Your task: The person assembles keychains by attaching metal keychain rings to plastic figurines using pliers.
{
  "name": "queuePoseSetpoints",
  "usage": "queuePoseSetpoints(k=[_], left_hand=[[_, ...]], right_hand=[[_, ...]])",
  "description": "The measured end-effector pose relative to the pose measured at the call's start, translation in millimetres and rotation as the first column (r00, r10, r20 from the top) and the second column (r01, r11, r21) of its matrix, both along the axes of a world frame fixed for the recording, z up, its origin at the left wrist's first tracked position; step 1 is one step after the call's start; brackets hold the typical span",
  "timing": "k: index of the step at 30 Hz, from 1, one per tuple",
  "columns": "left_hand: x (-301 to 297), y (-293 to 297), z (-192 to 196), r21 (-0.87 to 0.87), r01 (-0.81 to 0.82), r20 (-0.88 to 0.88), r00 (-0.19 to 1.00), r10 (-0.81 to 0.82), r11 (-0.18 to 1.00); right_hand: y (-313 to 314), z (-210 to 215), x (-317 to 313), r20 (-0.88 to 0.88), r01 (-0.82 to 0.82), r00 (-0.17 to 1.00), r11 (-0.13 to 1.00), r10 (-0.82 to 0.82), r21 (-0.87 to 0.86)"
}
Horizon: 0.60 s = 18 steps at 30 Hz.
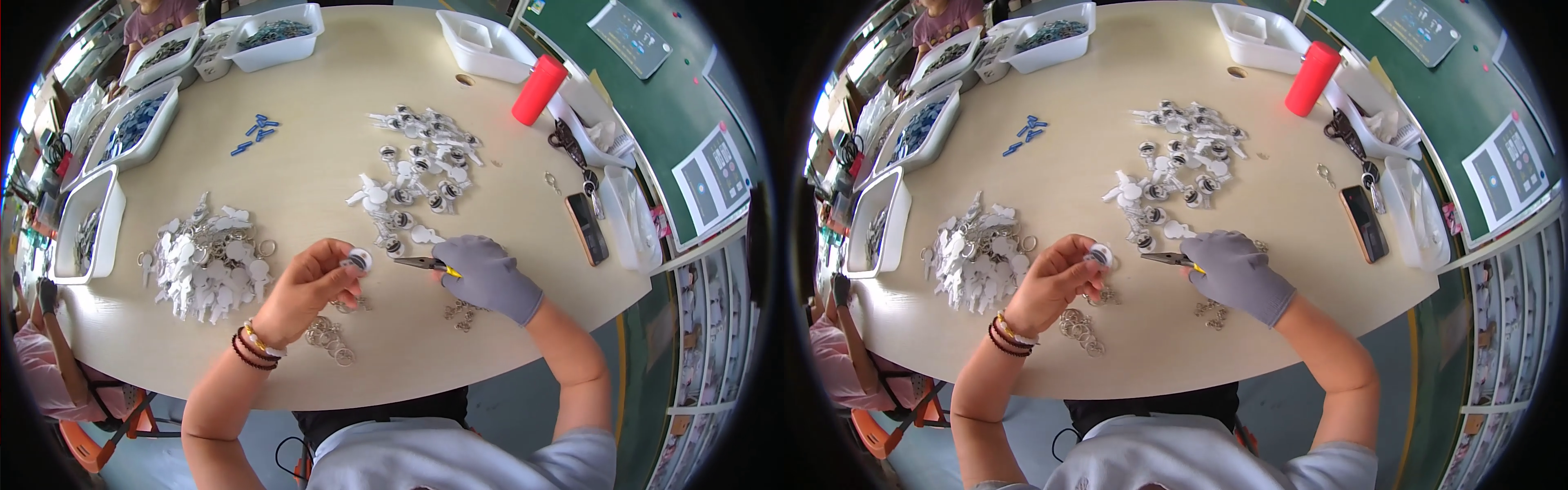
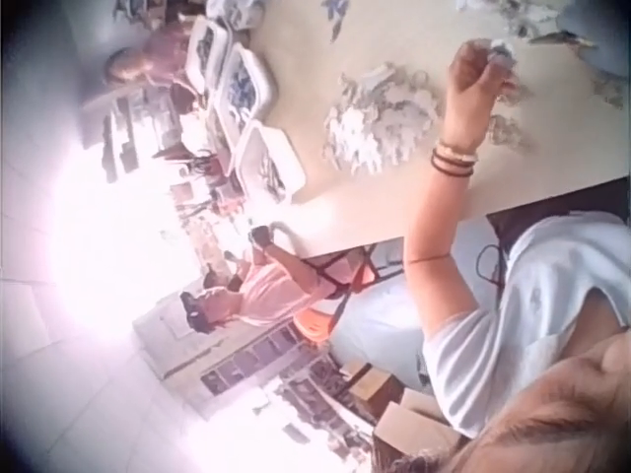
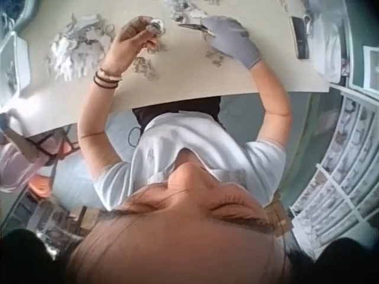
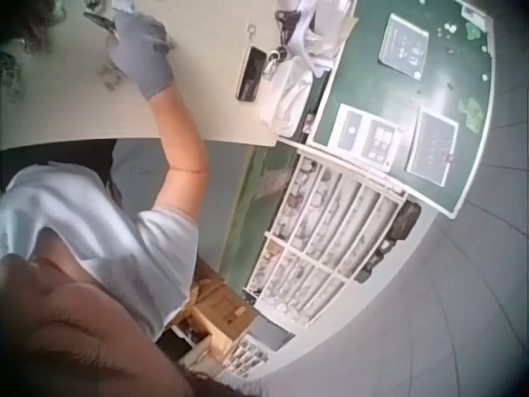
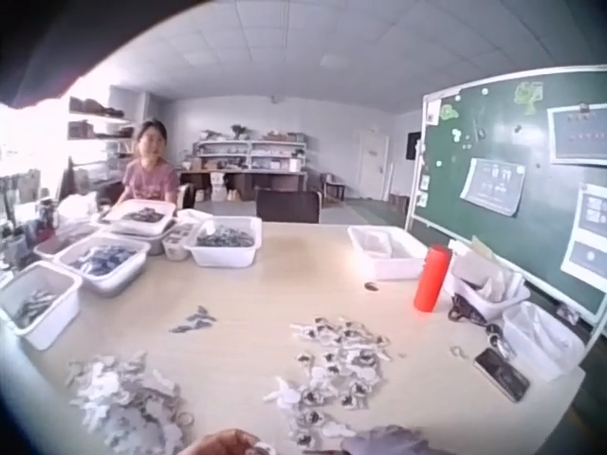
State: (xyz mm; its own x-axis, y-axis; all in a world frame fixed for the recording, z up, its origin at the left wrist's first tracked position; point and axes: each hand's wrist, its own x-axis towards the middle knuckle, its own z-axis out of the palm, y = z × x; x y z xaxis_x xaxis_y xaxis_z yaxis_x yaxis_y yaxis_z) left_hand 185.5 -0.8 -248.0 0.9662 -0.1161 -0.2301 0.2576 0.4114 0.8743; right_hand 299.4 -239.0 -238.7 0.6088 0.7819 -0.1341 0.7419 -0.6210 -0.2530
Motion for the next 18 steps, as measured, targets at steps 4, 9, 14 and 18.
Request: queuePoseSetpoints(k=[4,9,14,18], left_hand=[[-8.7,-1.5,-10.5,0.123,0.054,0.034,0.998,-0.059,0.991],[-16.9,-5.2,-10.0,0.146,0.082,0.063,0.994,-0.092,0.986],[-21.7,-5.2,-11.3,0.108,0.084,0.082,0.992,-0.093,0.991],[-22.2,-1.5,-6.3,0.21,0.084,0.21,0.969,-0.129,0.974]], right_hand=[[8.2,10.0,-7.7,-0.16,0.007,0.986,0.969,0.033,0.245],[41.4,26.7,-23.2,-0.763,0.287,0.636,0.883,0.115,0.372],[43.7,16.6,-18.9,-0.782,0.26,0.613,0.905,0.116,0.338],[45.7,15.2,-19.2,-0.837,0.289,0.511,0.878,0.195,0.381]])
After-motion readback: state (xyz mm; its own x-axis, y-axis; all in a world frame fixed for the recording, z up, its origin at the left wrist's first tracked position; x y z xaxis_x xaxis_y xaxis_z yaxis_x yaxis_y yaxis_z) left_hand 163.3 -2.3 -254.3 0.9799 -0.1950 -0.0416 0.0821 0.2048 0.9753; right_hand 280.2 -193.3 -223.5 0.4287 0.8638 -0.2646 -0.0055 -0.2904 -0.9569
